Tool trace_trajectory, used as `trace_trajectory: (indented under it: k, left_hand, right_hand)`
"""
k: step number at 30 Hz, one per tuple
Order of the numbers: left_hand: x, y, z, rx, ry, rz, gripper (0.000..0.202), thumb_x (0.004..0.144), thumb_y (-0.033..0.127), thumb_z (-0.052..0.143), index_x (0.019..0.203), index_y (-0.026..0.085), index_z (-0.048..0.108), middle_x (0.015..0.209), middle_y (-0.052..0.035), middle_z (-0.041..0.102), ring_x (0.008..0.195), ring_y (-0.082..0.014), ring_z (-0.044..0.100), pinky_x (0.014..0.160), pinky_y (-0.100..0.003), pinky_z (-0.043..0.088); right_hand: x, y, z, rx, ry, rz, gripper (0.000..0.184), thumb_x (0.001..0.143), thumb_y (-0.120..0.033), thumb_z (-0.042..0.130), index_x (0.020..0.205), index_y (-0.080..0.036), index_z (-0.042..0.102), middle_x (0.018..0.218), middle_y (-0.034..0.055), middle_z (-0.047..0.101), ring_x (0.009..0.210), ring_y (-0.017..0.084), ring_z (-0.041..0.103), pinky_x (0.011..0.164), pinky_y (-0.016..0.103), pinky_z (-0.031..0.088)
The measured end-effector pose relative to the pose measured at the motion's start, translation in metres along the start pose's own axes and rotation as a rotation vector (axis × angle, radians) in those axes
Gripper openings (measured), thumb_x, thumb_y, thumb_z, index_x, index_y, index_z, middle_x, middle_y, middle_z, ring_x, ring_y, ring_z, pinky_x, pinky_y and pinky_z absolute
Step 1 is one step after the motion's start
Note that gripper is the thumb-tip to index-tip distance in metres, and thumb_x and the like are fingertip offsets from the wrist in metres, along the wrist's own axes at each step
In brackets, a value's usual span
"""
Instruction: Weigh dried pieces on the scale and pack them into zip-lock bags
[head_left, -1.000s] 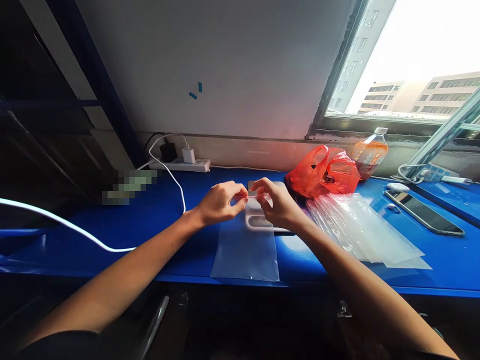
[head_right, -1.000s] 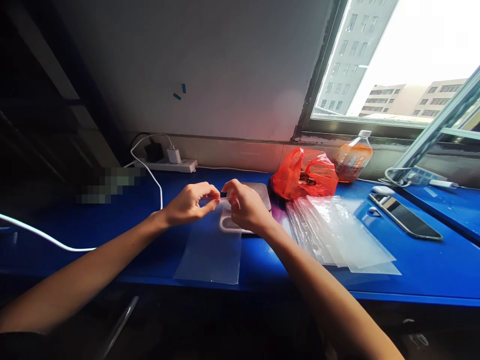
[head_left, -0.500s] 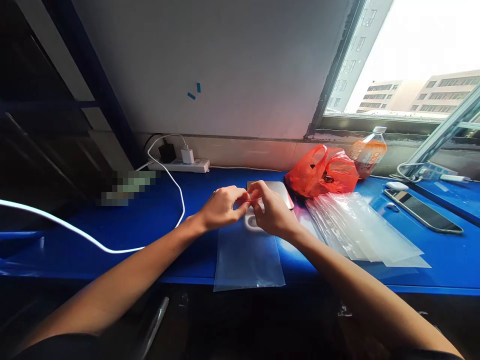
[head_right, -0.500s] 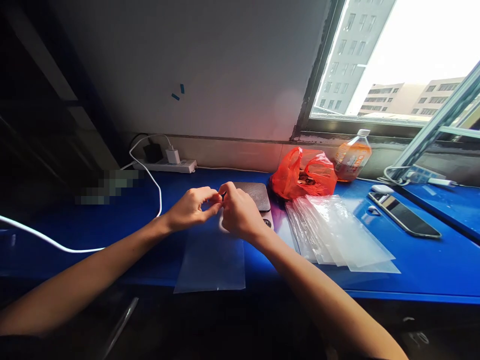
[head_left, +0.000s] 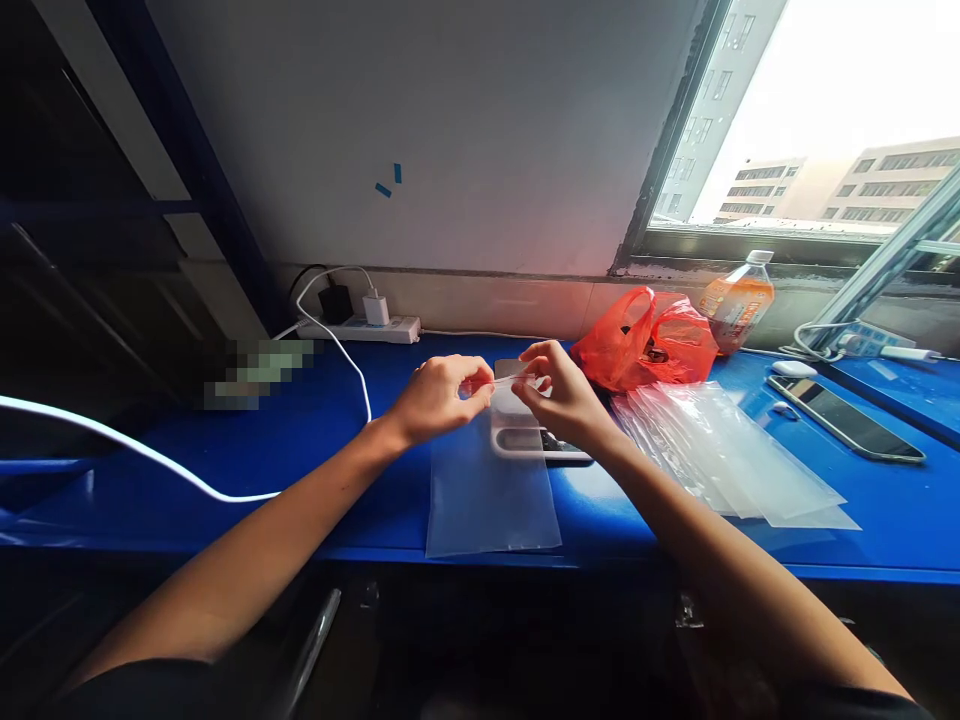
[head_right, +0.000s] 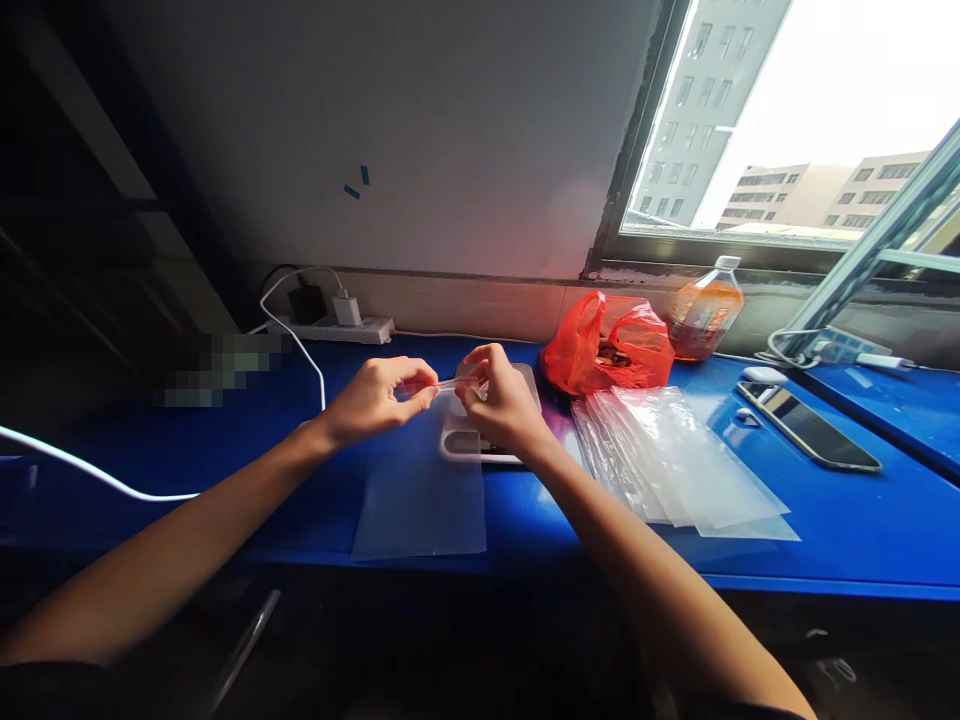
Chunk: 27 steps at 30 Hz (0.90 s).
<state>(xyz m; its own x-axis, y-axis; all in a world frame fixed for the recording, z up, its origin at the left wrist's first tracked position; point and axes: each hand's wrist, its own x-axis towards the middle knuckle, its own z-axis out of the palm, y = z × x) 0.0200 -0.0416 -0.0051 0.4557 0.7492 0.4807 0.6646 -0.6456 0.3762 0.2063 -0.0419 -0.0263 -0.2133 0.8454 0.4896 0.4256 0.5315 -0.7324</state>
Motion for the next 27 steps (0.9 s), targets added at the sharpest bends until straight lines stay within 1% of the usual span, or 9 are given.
trace_trajectory:
  k: [4, 6, 8, 11, 13, 17, 20, 23, 27]
  left_hand:
    - [0.0, -0.001, 0.003, -0.08, -0.098, -0.049, 0.018, 0.081, 0.031, 0.056, 0.085, 0.017, 0.067, 0.071, -0.0009, 0.067, 0.064, -0.0128, 0.058, 0.059, -0.024, 0.042]
    - [0.0, -0.002, 0.004, -0.094, -0.101, -0.066, 0.022, 0.082, 0.035, 0.055, 0.082, 0.016, 0.067, 0.068, -0.0005, 0.065, 0.061, -0.0123, 0.055, 0.057, -0.024, 0.04]
    - [0.001, -0.002, 0.003, -0.101, -0.073, -0.087, 0.024, 0.081, 0.036, 0.055, 0.079, 0.015, 0.067, 0.065, -0.0004, 0.064, 0.059, -0.0119, 0.054, 0.056, -0.024, 0.039]
    - [0.002, -0.002, 0.0, -0.128, -0.035, -0.093, 0.025, 0.08, 0.037, 0.056, 0.078, 0.014, 0.066, 0.066, -0.0002, 0.063, 0.06, -0.0115, 0.052, 0.058, -0.024, 0.038]
    - [0.003, -0.001, -0.002, -0.164, -0.034, -0.104, 0.027, 0.08, 0.038, 0.056, 0.078, 0.014, 0.066, 0.066, -0.0002, 0.063, 0.061, -0.0114, 0.051, 0.059, -0.024, 0.038]
    - [0.004, -0.001, -0.006, -0.266, -0.09, -0.172, 0.027, 0.078, 0.039, 0.059, 0.079, 0.013, 0.066, 0.068, -0.0003, 0.063, 0.059, -0.0105, 0.05, 0.056, -0.023, 0.038]
    - [0.005, -0.003, -0.01, -0.282, -0.14, -0.182, 0.027, 0.078, 0.039, 0.058, 0.08, 0.013, 0.066, 0.067, -0.0006, 0.063, 0.058, -0.0105, 0.05, 0.055, -0.023, 0.037]
    - [0.005, -0.007, -0.013, -0.244, -0.151, -0.174, 0.026, 0.079, 0.038, 0.058, 0.079, 0.013, 0.066, 0.068, -0.0013, 0.064, 0.061, -0.0116, 0.052, 0.058, -0.024, 0.038]
    - [0.006, -0.01, -0.016, -0.252, -0.163, -0.204, 0.027, 0.078, 0.039, 0.058, 0.079, 0.013, 0.065, 0.071, -0.0022, 0.064, 0.064, -0.0126, 0.053, 0.061, -0.025, 0.04]
  right_hand:
    - [-0.001, 0.002, 0.004, 0.041, -0.006, -0.017, 0.025, 0.071, -0.015, 0.05, 0.094, -0.02, 0.043, 0.078, -0.0012, 0.057, 0.072, 0.012, 0.054, 0.068, 0.027, 0.042]
    - [-0.002, 0.001, 0.006, 0.071, -0.008, -0.013, 0.025, 0.071, -0.016, 0.051, 0.094, -0.02, 0.043, 0.076, -0.0021, 0.056, 0.071, 0.011, 0.054, 0.068, 0.027, 0.041]
    - [-0.001, -0.001, 0.004, 0.143, -0.004, 0.014, 0.025, 0.072, -0.019, 0.053, 0.094, -0.021, 0.043, 0.076, -0.0026, 0.056, 0.069, 0.011, 0.053, 0.067, 0.027, 0.041]
    - [0.001, -0.004, -0.001, 0.224, 0.011, 0.072, 0.027, 0.07, -0.024, 0.056, 0.094, -0.021, 0.042, 0.075, -0.0025, 0.056, 0.067, 0.011, 0.053, 0.063, 0.026, 0.039]
    - [0.002, -0.007, -0.005, 0.235, 0.022, 0.097, 0.027, 0.069, -0.025, 0.057, 0.092, -0.021, 0.042, 0.074, -0.0029, 0.056, 0.065, 0.01, 0.051, 0.06, 0.026, 0.038]
    - [0.002, -0.013, -0.007, 0.278, 0.062, 0.122, 0.028, 0.068, -0.026, 0.058, 0.091, -0.022, 0.042, 0.07, -0.0047, 0.056, 0.059, 0.008, 0.048, 0.057, 0.025, 0.036]
    - [0.001, -0.015, -0.006, 0.329, 0.098, 0.138, 0.031, 0.066, -0.024, 0.061, 0.091, -0.021, 0.042, 0.068, -0.0052, 0.057, 0.055, 0.008, 0.048, 0.055, 0.024, 0.036]
    - [0.001, -0.013, -0.003, 0.347, 0.115, 0.142, 0.032, 0.066, -0.024, 0.063, 0.091, -0.021, 0.044, 0.069, -0.0044, 0.059, 0.058, 0.009, 0.051, 0.057, 0.024, 0.038]
    - [-0.001, -0.014, 0.0, 0.336, 0.112, 0.116, 0.026, 0.069, -0.021, 0.06, 0.091, -0.021, 0.046, 0.07, -0.0046, 0.058, 0.062, 0.008, 0.053, 0.06, 0.024, 0.038]
